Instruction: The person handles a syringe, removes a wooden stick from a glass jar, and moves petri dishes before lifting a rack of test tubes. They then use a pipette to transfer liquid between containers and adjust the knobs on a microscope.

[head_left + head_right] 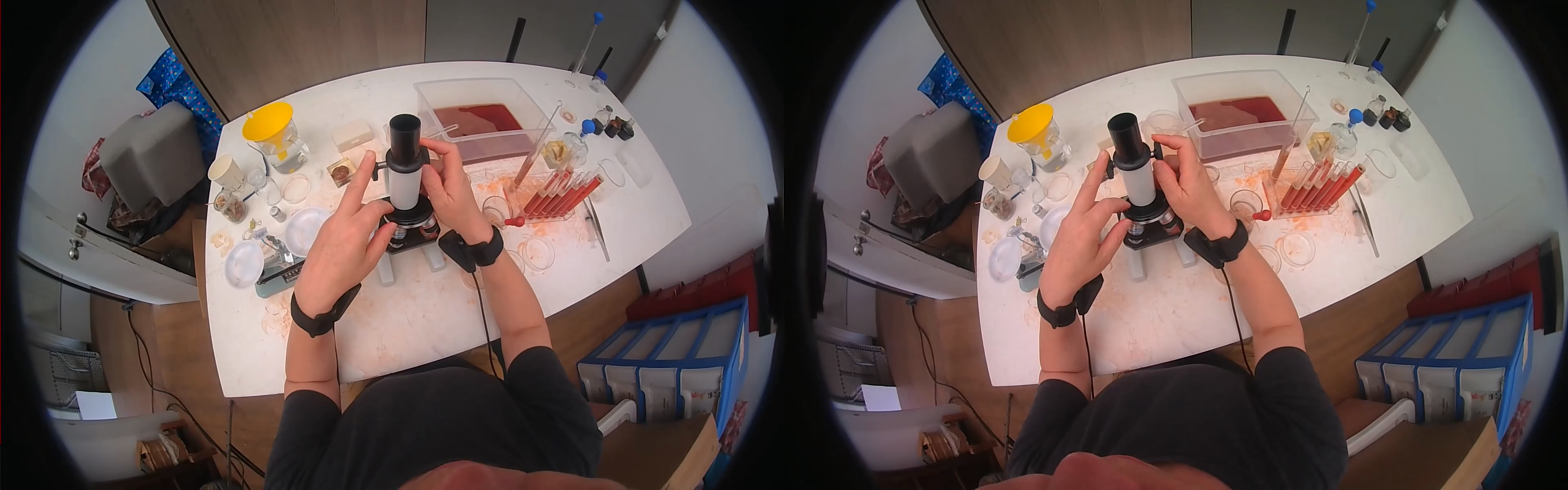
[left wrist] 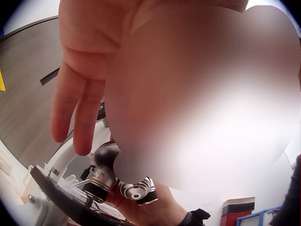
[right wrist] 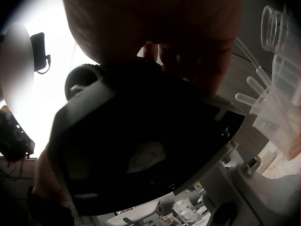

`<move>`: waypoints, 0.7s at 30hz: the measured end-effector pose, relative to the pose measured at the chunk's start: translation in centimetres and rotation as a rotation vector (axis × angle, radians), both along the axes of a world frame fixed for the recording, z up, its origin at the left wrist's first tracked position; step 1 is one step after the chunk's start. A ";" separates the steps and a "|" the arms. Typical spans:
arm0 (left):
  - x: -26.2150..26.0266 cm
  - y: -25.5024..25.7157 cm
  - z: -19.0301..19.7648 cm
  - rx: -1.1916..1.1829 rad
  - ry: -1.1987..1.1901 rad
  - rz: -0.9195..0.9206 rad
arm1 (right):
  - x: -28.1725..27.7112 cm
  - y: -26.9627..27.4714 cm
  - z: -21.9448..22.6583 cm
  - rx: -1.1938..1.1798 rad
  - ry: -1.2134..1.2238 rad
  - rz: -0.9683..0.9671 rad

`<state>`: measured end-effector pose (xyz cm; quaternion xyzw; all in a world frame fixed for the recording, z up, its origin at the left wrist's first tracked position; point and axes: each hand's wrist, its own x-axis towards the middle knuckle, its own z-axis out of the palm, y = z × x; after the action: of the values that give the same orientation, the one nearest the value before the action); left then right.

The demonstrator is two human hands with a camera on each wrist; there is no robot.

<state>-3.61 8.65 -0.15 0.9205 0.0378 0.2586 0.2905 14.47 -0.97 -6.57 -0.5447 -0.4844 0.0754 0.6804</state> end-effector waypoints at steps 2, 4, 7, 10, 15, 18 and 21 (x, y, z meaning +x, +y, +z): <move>0.0 0.0 0.0 -0.003 0.005 0.000 | 0.0 0.1 -0.1 0.006 -0.003 -0.003; 0.0 0.0 0.1 0.000 0.004 0.000 | 0.1 0.1 -0.2 0.010 -0.004 -0.005; 0.0 0.0 0.1 0.005 0.001 0.000 | 0.1 0.2 -0.2 0.013 -0.003 -0.005; 0.0 0.0 0.0 0.006 -0.003 0.000 | 0.1 0.1 -0.2 0.004 -0.001 -0.004; 0.0 0.0 0.1 0.002 -0.001 0.000 | -0.1 0.0 0.1 -0.005 0.005 -0.002; 0.0 0.0 0.1 -0.002 -0.001 0.000 | 0.0 0.0 0.0 -0.014 0.007 -0.004; 0.0 0.0 0.0 -0.002 -0.002 0.001 | 0.0 0.0 -0.1 -0.006 0.013 -0.002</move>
<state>-3.60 8.62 -0.11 0.9200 0.0381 0.2595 0.2912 14.51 -0.95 -6.68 -0.5465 -0.4792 0.0797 0.6822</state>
